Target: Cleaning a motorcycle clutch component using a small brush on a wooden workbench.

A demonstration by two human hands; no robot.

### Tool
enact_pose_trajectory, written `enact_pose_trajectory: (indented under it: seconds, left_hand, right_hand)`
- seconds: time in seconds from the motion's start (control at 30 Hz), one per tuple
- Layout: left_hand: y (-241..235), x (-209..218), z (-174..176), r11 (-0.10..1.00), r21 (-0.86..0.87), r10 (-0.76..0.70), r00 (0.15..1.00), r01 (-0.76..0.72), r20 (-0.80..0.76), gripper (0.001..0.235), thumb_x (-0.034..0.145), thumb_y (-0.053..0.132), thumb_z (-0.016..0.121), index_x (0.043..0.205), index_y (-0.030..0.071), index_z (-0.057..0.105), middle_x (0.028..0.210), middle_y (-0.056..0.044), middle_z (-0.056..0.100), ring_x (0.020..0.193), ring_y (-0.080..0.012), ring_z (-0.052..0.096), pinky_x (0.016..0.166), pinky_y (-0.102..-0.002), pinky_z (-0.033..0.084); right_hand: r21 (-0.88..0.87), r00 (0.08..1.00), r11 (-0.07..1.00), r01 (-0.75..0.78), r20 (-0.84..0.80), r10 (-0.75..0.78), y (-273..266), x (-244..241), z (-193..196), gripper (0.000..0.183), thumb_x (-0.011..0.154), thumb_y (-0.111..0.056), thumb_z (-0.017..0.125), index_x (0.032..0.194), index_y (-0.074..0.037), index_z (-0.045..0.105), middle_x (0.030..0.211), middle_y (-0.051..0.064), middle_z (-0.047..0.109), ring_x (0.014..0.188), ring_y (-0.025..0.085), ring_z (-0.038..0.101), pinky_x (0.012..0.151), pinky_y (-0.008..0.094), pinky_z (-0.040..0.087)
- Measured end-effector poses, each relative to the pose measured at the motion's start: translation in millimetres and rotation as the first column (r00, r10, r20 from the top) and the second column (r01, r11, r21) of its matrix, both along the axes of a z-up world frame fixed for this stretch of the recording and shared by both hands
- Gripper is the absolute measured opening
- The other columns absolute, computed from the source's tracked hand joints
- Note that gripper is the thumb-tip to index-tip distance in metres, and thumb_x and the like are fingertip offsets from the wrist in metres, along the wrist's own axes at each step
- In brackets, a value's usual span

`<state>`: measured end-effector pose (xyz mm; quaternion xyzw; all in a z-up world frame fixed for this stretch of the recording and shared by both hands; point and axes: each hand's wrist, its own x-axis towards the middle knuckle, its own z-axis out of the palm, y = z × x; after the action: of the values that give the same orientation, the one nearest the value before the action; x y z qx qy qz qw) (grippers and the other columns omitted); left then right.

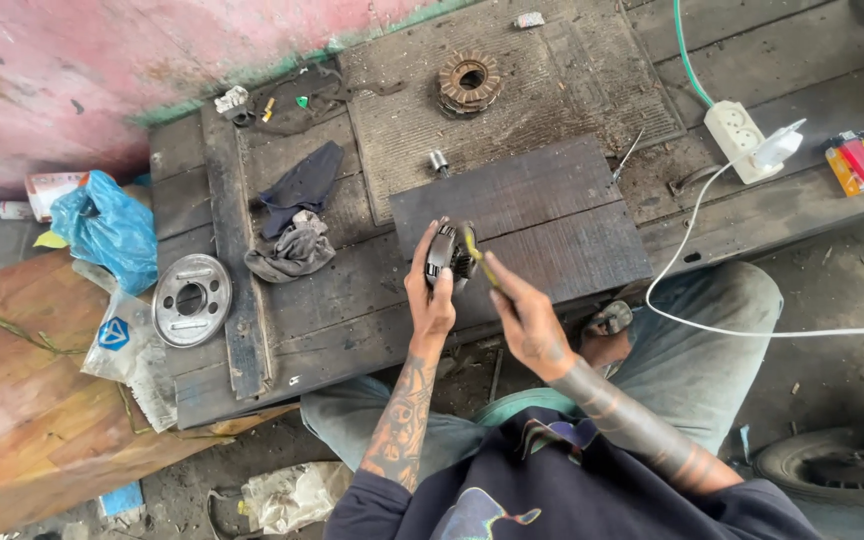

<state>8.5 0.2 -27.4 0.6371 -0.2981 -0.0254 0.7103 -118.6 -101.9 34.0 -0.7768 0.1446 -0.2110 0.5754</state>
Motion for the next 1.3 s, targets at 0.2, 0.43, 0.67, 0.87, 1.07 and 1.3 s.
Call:
enact_pose_trajectory:
  seconds: [0.2,0.43,0.67,0.87,1.07,1.3]
  left_hand:
    - [0,14,0,0.997,-0.026,0.067,0.997,-0.068,-0.045,0.055,0.103,0.036,0.042,0.148,0.007,0.055,0.139,-0.023,0.062,0.126,-0.0360,0.061,0.106,-0.052,0.050]
    - [-3,16,-8,0.993,-0.056,0.101,0.991,-0.107,-0.091,0.050,0.104,0.034,0.044,0.140,0.004,0.060,0.129,-0.020,0.065,0.120,-0.0287,0.064,0.105,-0.046,0.051]
    - [-9,21,-22,0.958,-0.223,0.099,0.935,-0.182,-0.341,0.036,0.104,0.022,0.048,0.127,-0.002,0.062,0.115,-0.020,0.065,0.109,-0.0248,0.063,0.100,-0.043,0.053]
    - [-11,18,-4,0.981,-0.152,0.080,0.962,-0.123,-0.262,0.037,0.109,0.021,0.044,0.130,-0.002,0.064,0.126,-0.020,0.066,0.122,-0.0242,0.059,0.112,-0.043,0.045]
    - [-9,21,-3,0.966,-0.234,0.036,0.949,-0.114,-0.314,0.041,0.111,0.025,0.039,0.131,0.000,0.066,0.126,-0.017,0.068,0.121,-0.0219,0.061,0.111,-0.041,0.046]
    - [-7,21,0,0.987,-0.150,0.012,0.970,-0.050,-0.241,0.046,0.113,0.028,0.035,0.134,0.000,0.065,0.130,-0.021,0.066,0.126,-0.0286,0.061,0.114,-0.045,0.044]
  right_hand:
    - [-0.232,0.997,0.970,0.074,0.008,-0.074,4,13,-23,0.047,0.100,0.002,0.056,0.147,-0.002,0.055,0.120,0.027,0.070,0.111,0.044,0.066,0.091,0.052,0.057]
    - [-0.264,1.000,0.964,0.007,-0.024,-0.014,-25,16,-35,0.044,0.102,-0.002,0.054,0.146,-0.009,0.059,0.118,0.021,0.073,0.110,0.042,0.068,0.088,0.050,0.059]
    - [-0.672,0.970,0.739,-0.053,-0.210,-0.122,-68,26,-31,0.037,0.101,-0.022,0.059,0.136,-0.026,0.067,0.099,0.010,0.073,0.098,0.032,0.073,0.084,0.048,0.058]
    - [-0.743,0.992,0.669,-0.030,-0.104,-0.072,-75,64,-39,0.024,0.100,-0.032,0.061,0.121,-0.036,0.073,0.086,-0.003,0.059,0.090,0.021,0.062,0.095,0.044,0.042]
    - [-0.729,0.995,0.682,-0.061,-0.102,-0.020,-88,75,-35,0.016,0.102,-0.035,0.064,0.109,-0.030,0.077,0.082,-0.001,0.057,0.086,0.019,0.059,0.097,0.044,0.031]
    - [-0.746,0.985,0.644,-0.171,-0.132,0.109,-90,83,-30,0.017,0.101,-0.037,0.062,0.106,-0.032,0.078,0.081,-0.004,0.060,0.087,0.018,0.060,0.101,0.053,0.033]
